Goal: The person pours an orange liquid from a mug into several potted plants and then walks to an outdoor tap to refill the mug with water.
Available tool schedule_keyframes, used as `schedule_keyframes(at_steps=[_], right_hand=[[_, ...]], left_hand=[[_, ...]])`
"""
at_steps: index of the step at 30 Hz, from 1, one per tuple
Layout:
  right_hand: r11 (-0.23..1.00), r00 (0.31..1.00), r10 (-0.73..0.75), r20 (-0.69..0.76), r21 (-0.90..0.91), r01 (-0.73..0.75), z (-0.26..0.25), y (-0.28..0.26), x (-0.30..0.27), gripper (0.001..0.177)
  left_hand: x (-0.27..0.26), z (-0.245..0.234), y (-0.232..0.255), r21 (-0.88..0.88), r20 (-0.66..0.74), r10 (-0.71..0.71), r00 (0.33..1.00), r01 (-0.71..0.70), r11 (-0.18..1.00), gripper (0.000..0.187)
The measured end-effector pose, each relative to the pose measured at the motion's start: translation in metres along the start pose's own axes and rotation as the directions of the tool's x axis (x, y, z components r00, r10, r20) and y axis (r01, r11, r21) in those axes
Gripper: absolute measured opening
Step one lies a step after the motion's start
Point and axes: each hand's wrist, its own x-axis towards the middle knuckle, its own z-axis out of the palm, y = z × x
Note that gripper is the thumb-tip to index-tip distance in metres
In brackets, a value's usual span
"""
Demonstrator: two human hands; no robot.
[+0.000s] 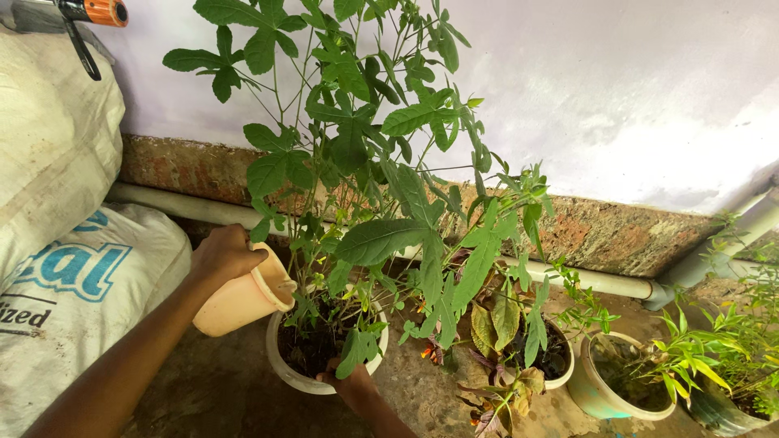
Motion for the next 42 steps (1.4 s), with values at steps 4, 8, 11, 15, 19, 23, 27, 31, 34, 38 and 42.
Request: schedule_keyframes(at_steps=[4, 8, 11, 15, 19, 23, 27, 31, 34, 38, 42], right_hand=[[0.997, 0.997, 0.071, 0.038, 0.041, -0.072, 0.0, -0.002, 0.0, 0.032], [0.99, 0.997, 0.073, -0.018, 0.118, -0.071, 0.005, 0.001, 0.001, 0.031], [0.994, 0.999, 0.031, -0.036, 0.109, -0.027, 0.005, 0.005, 0.0, 0.03], [0.993, 0.993, 0.116, 0.038, 0.009, -0.116, 0.008, 0.007, 0.005, 0.031], [0.963, 0.985, 0.167, -0.039, 0.219, -0.155, 0.011, 0.011, 0.014, 0.024], [0.936, 0.959, 0.145, -0.244, 0.347, -0.053, 0.009, 0.024, 0.024, 0.022], [0.771, 0.919, 0.334, -0.209, 0.622, -0.139, 0.007, 0.04, 0.031, 0.024], [0.651, 0.865, 0.446, -0.227, 0.746, -0.14, 0.004, 0.071, 0.043, 0.024], [0.476, 0.849, 0.473, -0.235, 0.879, -0.022, 0.001, 0.085, 0.051, 0.037], [0.395, 0.861, 0.484, -0.157, 0.917, -0.055, -0.009, 0.08, 0.055, 0.024], [0.519, 0.854, 0.475, -0.213, 0.852, -0.076, -0.027, 0.058, 0.044, 0.026]], left_hand=[[0.002, 0.0, -0.002, -0.003, -0.031, 0.026, 0.999, -0.026, 1.0, 0.034], [0.004, 0.002, -0.003, -0.004, -0.031, -0.005, 1.0, 0.005, 1.0, 0.036], [0.005, 0.001, -0.003, 0.009, -0.008, -0.01, 1.0, 0.01, 1.0, 0.038], [0.001, -0.001, 0.0, 0.003, -0.008, -0.013, 1.0, 0.013, 1.0, 0.036], [-0.003, -0.001, 0.001, 0.013, 0.028, -0.023, 0.999, 0.022, 1.0, 0.036], [-0.001, 0.001, 0.0, 0.008, 0.003, -0.004, 1.0, 0.004, 1.0, 0.037], [0.002, 0.004, -0.001, 0.058, -0.008, 0.028, 1.0, -0.027, 0.998, 0.041], [0.0, 0.003, 0.004, 0.066, -0.015, 0.019, 1.0, -0.018, 0.998, 0.043], [-0.003, 0.002, 0.011, 0.055, -0.026, 0.016, 1.0, -0.014, 0.998, 0.044], [-0.006, 0.003, 0.018, 0.095, -0.026, 0.021, 0.999, -0.018, 0.995, 0.046], [-0.01, 0.003, 0.021, 0.114, 0.017, 0.003, 1.0, -0.005, 0.993, 0.044]])
